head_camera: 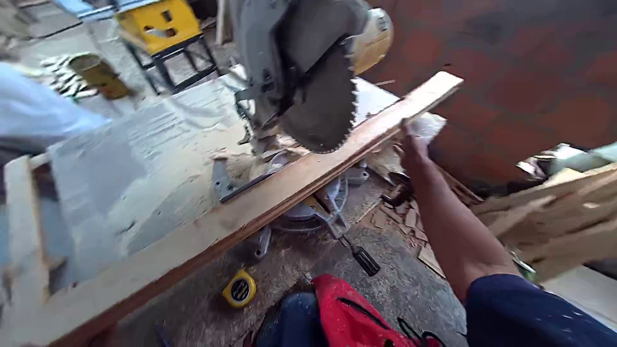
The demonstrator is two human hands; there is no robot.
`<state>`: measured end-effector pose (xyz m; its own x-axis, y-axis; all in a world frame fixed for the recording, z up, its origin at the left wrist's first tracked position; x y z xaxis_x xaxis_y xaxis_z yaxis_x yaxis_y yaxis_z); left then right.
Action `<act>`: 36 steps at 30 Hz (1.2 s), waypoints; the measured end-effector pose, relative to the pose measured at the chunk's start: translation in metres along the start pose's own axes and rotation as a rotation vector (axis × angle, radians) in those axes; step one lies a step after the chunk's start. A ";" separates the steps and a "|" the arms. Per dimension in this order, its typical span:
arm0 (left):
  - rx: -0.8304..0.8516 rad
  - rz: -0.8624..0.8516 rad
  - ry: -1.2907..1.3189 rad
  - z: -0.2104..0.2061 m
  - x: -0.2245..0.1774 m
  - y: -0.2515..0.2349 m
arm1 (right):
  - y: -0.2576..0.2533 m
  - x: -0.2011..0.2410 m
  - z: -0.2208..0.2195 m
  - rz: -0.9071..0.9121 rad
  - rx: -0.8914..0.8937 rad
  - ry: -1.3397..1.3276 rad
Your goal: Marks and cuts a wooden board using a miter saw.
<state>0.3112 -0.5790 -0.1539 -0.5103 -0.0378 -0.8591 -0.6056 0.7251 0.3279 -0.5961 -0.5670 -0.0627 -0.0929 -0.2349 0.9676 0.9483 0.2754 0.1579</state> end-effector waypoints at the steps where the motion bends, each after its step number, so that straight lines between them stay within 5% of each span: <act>1: -0.082 0.004 -0.088 -0.001 -0.010 0.010 | -0.017 -0.009 -0.010 -0.092 0.037 -0.052; 8: -0.208 -0.043 -0.181 -0.008 -0.024 0.035 | -0.068 -0.020 -0.058 -0.238 0.192 -0.340; 18: -0.113 0.095 -0.071 -0.117 0.053 0.099 | -0.187 0.006 0.002 -0.079 0.038 -0.410; 28: -0.102 0.175 -0.059 -0.151 0.087 0.141 | -0.255 0.009 0.016 -0.047 0.059 -0.353; 33: -0.020 0.200 -0.016 -0.145 0.088 0.139 | -0.217 0.016 0.001 -0.008 0.301 -0.363; 36: -0.109 0.136 -0.040 -0.109 0.061 0.114 | -0.182 0.004 0.007 -0.094 0.231 -0.254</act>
<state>0.1445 -0.5734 -0.1262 -0.5684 0.0847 -0.8184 -0.5965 0.6426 0.4808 -0.7712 -0.6113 -0.0863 -0.2762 -0.0382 0.9603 0.8408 0.4744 0.2607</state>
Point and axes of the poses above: each hand's wrist, its own y-axis away from the middle knuckle, its own z-axis out of the back of the hand, x = y × z, the point moved 8 cm from there along -y, towards the middle knuckle, and after that the axes turned 6 degrees about -x, right-handed, at the moved point
